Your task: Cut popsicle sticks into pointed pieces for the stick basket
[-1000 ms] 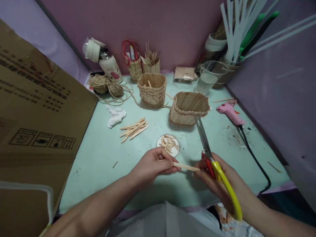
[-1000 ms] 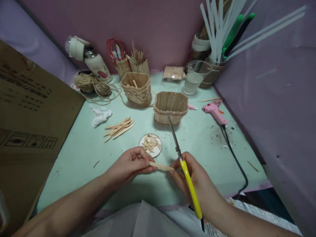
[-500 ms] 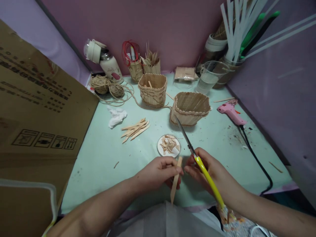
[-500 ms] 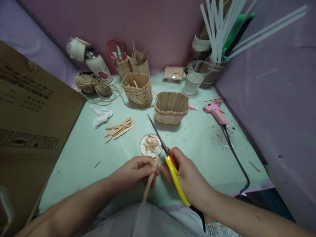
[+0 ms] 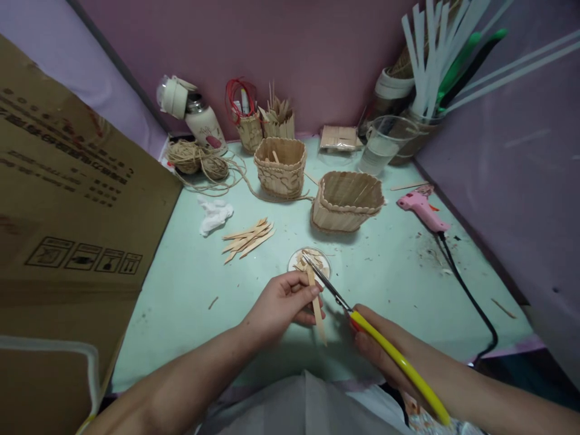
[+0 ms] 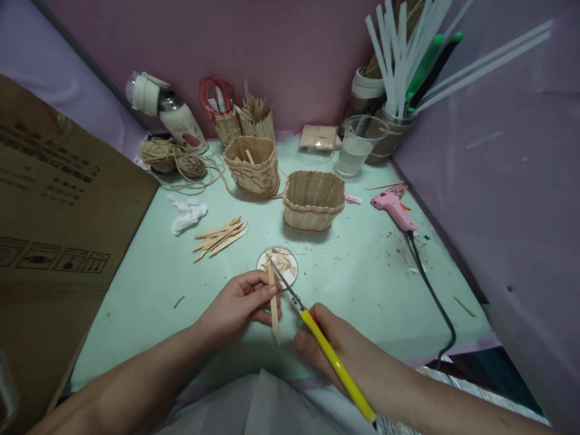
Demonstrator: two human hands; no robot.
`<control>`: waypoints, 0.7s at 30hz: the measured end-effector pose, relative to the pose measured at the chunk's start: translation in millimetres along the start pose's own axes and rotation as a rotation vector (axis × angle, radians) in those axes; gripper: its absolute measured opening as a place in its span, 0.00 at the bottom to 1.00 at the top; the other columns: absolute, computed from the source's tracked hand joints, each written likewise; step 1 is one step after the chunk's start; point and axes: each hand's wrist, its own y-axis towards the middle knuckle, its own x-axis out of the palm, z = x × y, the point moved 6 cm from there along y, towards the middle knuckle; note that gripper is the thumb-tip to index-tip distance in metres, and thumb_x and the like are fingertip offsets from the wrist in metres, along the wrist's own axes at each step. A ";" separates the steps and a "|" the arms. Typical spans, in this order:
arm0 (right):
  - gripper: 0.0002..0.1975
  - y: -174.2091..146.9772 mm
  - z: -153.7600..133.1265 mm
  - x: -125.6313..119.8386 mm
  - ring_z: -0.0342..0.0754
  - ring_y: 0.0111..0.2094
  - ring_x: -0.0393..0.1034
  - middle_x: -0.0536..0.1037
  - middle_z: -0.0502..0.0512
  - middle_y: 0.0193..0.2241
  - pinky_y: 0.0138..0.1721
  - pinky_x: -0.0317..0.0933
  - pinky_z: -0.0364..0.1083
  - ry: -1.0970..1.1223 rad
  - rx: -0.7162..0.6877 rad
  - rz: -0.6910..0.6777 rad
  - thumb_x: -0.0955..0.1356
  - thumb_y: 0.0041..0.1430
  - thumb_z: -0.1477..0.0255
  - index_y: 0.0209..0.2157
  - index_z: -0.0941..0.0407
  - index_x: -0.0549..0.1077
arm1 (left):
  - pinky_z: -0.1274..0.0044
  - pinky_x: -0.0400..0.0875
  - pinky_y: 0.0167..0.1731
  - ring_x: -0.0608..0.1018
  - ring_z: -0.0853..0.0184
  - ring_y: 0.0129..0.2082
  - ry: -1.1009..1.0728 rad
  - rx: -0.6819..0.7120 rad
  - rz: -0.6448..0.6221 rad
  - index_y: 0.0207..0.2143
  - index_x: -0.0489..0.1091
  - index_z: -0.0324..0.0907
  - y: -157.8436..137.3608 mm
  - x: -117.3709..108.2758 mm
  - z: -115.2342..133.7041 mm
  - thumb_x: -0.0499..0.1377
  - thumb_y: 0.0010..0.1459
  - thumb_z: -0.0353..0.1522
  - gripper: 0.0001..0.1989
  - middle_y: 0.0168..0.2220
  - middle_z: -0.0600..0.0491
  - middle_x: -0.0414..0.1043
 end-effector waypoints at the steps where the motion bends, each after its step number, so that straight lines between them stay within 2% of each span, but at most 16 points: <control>1: 0.30 1.1 1.9 1.5 0.42 0.23 0.51 0.58 0.44 0.23 0.22 0.50 0.42 0.000 -0.003 -0.024 0.55 0.52 0.38 0.30 0.53 0.58 | 0.78 0.75 0.25 0.76 0.71 0.24 -0.002 0.002 0.001 0.29 0.69 0.37 0.6 -0.3 -0.8 0.67 0.45 0.44 0.20 0.23 0.56 0.69; 3: 0.28 1.8 3.3 4.2 0.42 0.22 0.50 0.57 0.44 0.23 0.21 0.49 0.42 -0.005 -0.014 -0.080 0.54 0.56 0.40 0.31 0.53 0.56 | 0.78 0.75 0.25 0.76 0.71 0.24 -0.006 0.007 0.003 0.29 0.69 0.37 1.7 -1.0 -2.2 0.67 0.45 0.43 0.19 0.23 0.56 0.69; 5: 0.26 1.3 2.5 2.9 0.42 0.22 0.51 0.57 0.44 0.22 0.21 0.49 0.41 -0.007 -0.021 -0.078 0.53 0.58 0.42 0.31 0.52 0.56 | 0.78 0.75 0.25 0.76 0.72 0.24 -0.009 0.008 0.002 0.30 0.69 0.37 2.5 -0.9 -3.2 0.67 0.46 0.42 0.18 0.24 0.57 0.69; 15: 0.23 0.3 -1.9 0.9 0.44 0.23 0.51 0.59 0.46 0.23 0.22 0.51 0.44 -0.027 -0.113 -0.029 0.57 0.58 0.46 0.30 0.53 0.60 | 0.79 0.76 0.25 0.77 0.71 0.23 -0.040 -0.021 -0.001 0.28 0.68 0.36 1.0 0.8 -4.2 0.68 0.44 0.42 0.19 0.22 0.55 0.71; 21: 0.24 1.3 0.7 4.0 0.44 0.25 0.50 0.59 0.47 0.25 0.25 0.51 0.44 -0.047 -0.080 -0.074 0.56 0.58 0.45 0.31 0.53 0.58 | 0.79 0.75 0.24 0.77 0.71 0.21 -0.022 -0.052 0.000 0.26 0.69 0.35 0.3 2.6 -5.5 0.69 0.40 0.44 0.21 0.21 0.54 0.72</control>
